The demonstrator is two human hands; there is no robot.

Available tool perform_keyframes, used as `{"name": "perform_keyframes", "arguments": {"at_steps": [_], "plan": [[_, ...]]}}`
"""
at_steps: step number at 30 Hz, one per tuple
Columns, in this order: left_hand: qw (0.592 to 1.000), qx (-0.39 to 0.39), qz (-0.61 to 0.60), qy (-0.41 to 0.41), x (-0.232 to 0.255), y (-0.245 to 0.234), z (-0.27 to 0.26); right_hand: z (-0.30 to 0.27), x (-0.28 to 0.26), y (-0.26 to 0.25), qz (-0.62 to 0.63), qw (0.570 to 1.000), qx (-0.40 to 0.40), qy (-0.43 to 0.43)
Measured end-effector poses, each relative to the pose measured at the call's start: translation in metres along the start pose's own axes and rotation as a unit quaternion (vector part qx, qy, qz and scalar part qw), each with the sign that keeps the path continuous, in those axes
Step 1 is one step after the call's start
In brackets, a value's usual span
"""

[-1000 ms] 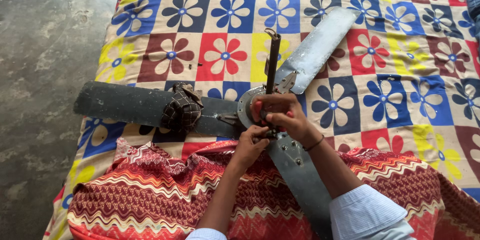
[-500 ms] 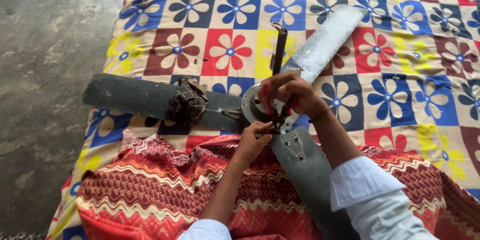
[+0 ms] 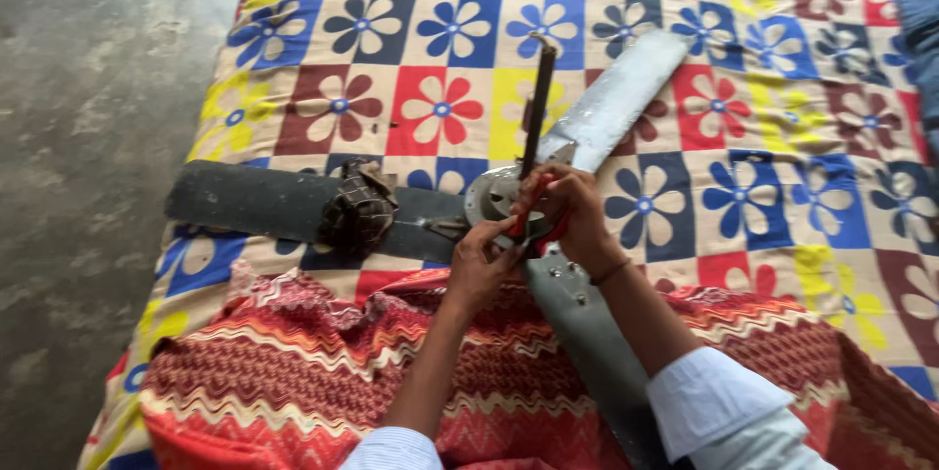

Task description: The person sits on a patterned mat and uses pliers to tighten screws on the central hub of a ceiling fan. They rotate the fan assembly to access different blades and continue tightening fasteners throughout the clip.

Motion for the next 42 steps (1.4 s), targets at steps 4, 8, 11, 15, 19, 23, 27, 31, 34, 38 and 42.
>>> {"name": "perform_keyframes", "arguments": {"at_steps": [4,8,11,15,19,23,27,31,34,38,42], "plan": [[0.995,0.008,-0.027,0.093,0.041,-0.016,0.003,0.003,0.013,0.005,0.07,0.998,-0.004,-0.004],[0.981,-0.049,-0.169,-0.082,0.033,-0.017,0.004,0.008,0.006,0.017,0.041,0.999,0.007,-0.029],[0.981,-0.044,-0.177,-0.061,0.051,-0.028,0.008,0.014,-0.013,0.034,-0.006,0.999,-0.018,-0.039],[0.98,-0.003,-0.2,0.006,0.073,-0.025,0.023,0.011,-0.036,0.057,-0.222,0.97,-0.078,-0.057],[0.989,-0.021,-0.147,0.001,0.069,-0.006,0.035,0.005,-0.056,0.047,-0.241,0.967,-0.044,-0.07],[0.965,-0.07,-0.253,-0.02,0.061,0.014,0.043,-0.004,-0.062,0.034,-0.195,0.978,-0.011,-0.072],[0.972,-0.067,-0.224,-0.028,0.053,0.021,0.045,-0.013,-0.064,0.024,-0.194,0.978,0.009,-0.081],[0.968,-0.076,-0.232,-0.062,0.044,0.024,0.04,-0.017,-0.059,0.02,-0.206,0.974,0.02,-0.091],[0.969,-0.074,-0.224,-0.068,0.043,0.022,0.037,-0.018,-0.055,0.019,-0.188,0.979,0.019,-0.078],[0.972,-0.08,-0.214,-0.055,0.047,0.021,0.041,-0.007,-0.057,0.028,-0.184,0.981,-0.024,-0.057],[0.969,-0.092,-0.226,-0.043,0.05,0.019,0.037,0.005,-0.051,0.034,-0.19,0.98,-0.052,-0.033]]}}
Point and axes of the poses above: each hand's wrist, its own z-axis towards the middle knuckle, its own y-axis out of the palm, x = y × z, the point moved 10 cm from there along z, towards the middle knuckle, and after that the axes turned 7 degrees about z, right-handed, at the moved point
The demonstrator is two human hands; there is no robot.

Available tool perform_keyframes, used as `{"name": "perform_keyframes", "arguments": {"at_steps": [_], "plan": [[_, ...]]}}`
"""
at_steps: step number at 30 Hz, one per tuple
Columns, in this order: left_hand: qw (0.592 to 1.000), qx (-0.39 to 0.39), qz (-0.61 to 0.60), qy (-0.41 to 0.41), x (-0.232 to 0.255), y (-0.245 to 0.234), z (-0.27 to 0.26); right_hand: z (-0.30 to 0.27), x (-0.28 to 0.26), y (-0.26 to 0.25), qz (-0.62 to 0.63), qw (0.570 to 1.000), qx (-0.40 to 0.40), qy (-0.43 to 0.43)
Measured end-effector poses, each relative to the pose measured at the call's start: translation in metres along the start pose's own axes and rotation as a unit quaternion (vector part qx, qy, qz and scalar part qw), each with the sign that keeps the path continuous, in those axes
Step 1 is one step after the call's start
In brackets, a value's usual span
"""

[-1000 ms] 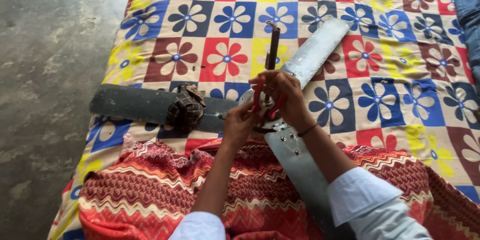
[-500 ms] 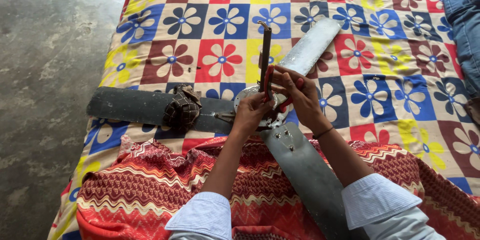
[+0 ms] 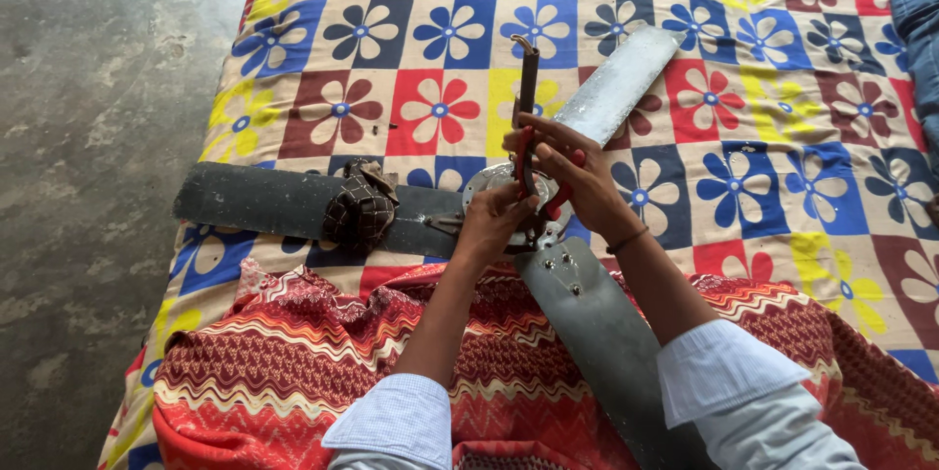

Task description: The person sits on a patterned mat and uses pliers to tighten screws on the central hub of a ceiling fan. They rotate the fan assembly to access different blades and continue tightening fasteners throughout the clip.

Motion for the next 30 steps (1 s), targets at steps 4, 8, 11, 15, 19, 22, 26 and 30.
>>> {"name": "perform_keyframes", "arguments": {"at_steps": [4,8,11,15,19,22,26,30], "plan": [[0.997,0.017,0.072,0.014,0.009,-0.006,-0.002,0.01,0.015,0.004,0.071,0.997,-0.011,0.032],[0.986,0.033,0.163,0.033,0.015,-0.014,-0.006,0.018,0.027,0.003,0.11,0.993,0.001,0.039],[0.987,0.027,0.157,0.023,0.01,-0.016,-0.004,0.019,0.03,0.003,0.096,0.995,-0.004,0.028],[0.977,0.079,0.198,-0.027,-0.001,-0.031,0.001,0.014,0.034,0.009,0.058,0.995,-0.082,0.002],[0.997,0.021,0.023,0.07,0.025,-0.019,0.009,0.019,0.07,-0.02,0.055,0.986,-0.057,0.143],[0.994,0.0,-0.038,0.099,0.045,-0.016,0.003,0.036,0.066,-0.014,0.067,0.979,-0.173,0.089],[0.992,-0.036,-0.034,0.112,0.068,-0.014,-0.009,0.051,0.077,0.002,0.1,0.95,-0.272,0.115],[0.988,-0.056,-0.063,0.126,0.07,-0.009,-0.011,0.045,0.09,0.01,0.215,0.908,-0.253,0.253]]}}
Point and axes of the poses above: each hand's wrist, its own z-axis towards the middle knuckle, its own y-axis out of the palm, x = y × z, the point moved 10 cm from there along z, towards the middle knuckle, and after that the axes turned 7 degrees about z, right-handed, at the moved point
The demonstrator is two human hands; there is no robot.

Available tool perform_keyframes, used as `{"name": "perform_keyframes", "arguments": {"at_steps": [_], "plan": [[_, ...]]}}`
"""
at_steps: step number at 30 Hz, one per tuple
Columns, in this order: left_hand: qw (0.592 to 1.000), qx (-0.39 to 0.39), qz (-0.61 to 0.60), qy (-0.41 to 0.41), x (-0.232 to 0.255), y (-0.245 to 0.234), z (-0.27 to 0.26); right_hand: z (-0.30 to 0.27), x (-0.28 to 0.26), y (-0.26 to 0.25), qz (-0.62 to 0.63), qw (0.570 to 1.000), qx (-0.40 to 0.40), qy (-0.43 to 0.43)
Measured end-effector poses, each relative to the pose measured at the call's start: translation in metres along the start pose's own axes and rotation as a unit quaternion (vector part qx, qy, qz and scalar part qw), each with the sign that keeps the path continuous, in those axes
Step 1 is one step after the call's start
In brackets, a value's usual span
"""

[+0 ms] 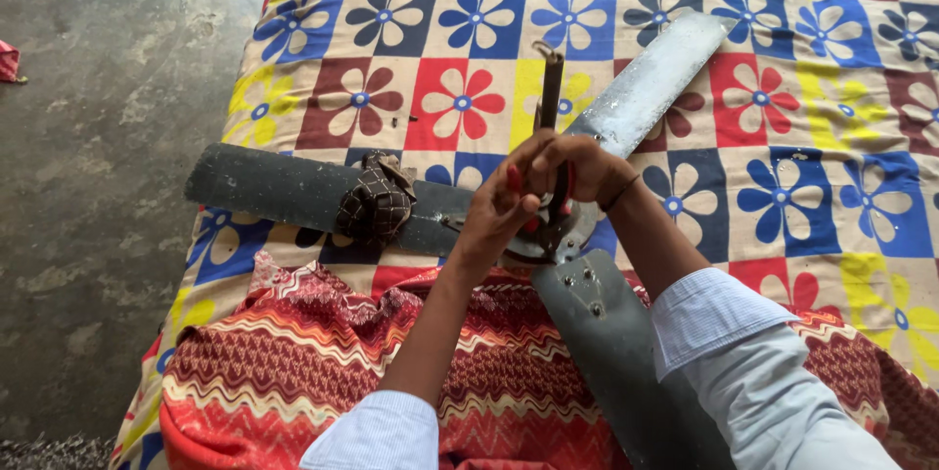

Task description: The person sits on a patterned mat and uses pliers to tighten screws on the central hub of a ceiling fan. They rotate the fan assembly to access different blades and continue tightening fasteners throughout the clip.

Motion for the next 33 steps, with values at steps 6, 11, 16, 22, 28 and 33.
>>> {"name": "perform_keyframes", "arguments": {"at_steps": [6,11,16,22,28,33], "plan": [[0.993,0.077,0.064,-0.057,-0.038,-0.01,0.012,-0.026,-0.024,0.021,-0.081,0.989,0.088,-0.084],[0.986,0.133,0.1,0.036,-0.021,-0.013,0.013,-0.044,-0.03,0.024,-0.102,0.956,0.218,-0.17],[0.992,0.112,0.049,0.008,-0.02,0.002,0.014,-0.065,-0.037,0.032,-0.207,0.882,0.331,-0.262],[0.989,0.098,0.105,0.017,-0.014,0.006,0.014,-0.068,-0.023,0.043,-0.242,0.819,0.436,-0.284],[0.989,0.098,0.106,0.021,-0.02,0.001,0.012,-0.063,-0.027,0.035,-0.26,0.821,0.389,-0.326],[0.993,0.093,0.06,0.032,-0.021,0.003,0.009,-0.066,-0.016,0.005,-0.204,0.877,0.312,-0.304]]}}
Point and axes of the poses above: each hand's wrist, its own z-axis towards the middle knuckle, its own y-axis out of the palm, x = y × z, the point moved 10 cm from there along z, towards the middle knuckle, and after that the axes turned 7 degrees about z, right-handed, at the moved point
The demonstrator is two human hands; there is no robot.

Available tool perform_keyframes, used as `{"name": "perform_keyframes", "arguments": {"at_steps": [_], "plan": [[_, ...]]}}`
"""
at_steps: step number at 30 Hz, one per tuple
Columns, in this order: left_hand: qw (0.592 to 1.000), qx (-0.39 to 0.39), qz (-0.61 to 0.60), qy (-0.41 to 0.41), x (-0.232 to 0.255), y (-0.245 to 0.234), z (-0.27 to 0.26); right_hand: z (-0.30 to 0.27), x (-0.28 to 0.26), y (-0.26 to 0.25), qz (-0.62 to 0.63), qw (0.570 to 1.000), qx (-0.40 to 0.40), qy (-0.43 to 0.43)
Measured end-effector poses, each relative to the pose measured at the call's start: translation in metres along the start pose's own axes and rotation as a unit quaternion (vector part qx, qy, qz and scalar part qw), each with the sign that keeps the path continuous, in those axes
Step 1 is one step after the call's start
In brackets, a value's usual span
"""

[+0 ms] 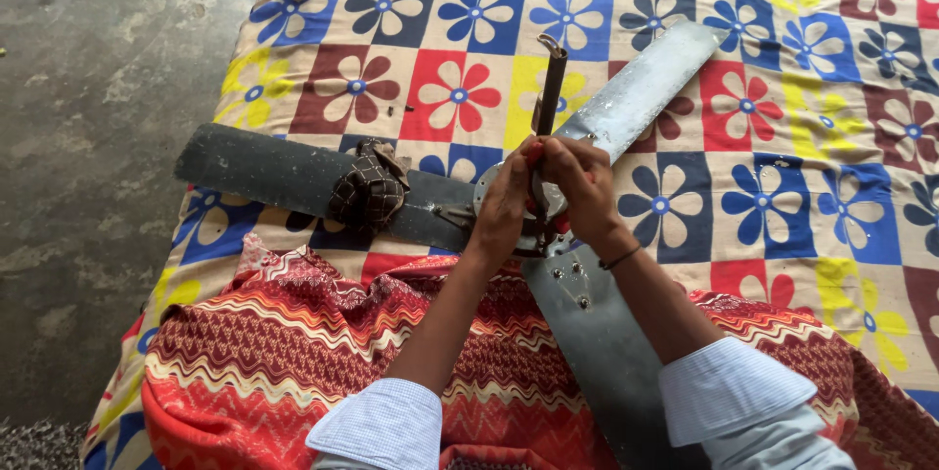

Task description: The person sits on a patterned mat and uses pliers to tighten screws on the central hub of a ceiling fan. They rotate the fan assembly to access different blades and continue tightening fasteners throughout the clip.

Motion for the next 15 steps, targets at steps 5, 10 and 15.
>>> {"name": "perform_keyframes", "arguments": {"at_steps": [5,10,15], "plan": [[0.999,-0.009,-0.047,0.019,0.007,0.011,-0.007,0.017,0.021,-0.01,0.147,0.97,-0.126,0.149],[0.998,0.001,-0.047,-0.044,0.0,0.007,-0.015,0.034,0.032,0.014,0.204,0.912,-0.222,0.279],[0.998,0.006,0.042,-0.05,0.0,-0.017,-0.017,0.031,0.014,0.027,0.206,0.929,-0.159,0.262]]}}
Point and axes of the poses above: each hand's wrist, its own z-axis towards the middle knuckle, its own y-axis out of the palm, x = y × z, the point moved 10 cm from there along z, towards the middle knuckle, and after that the axes turned 7 degrees about z, right-handed, at the moved point
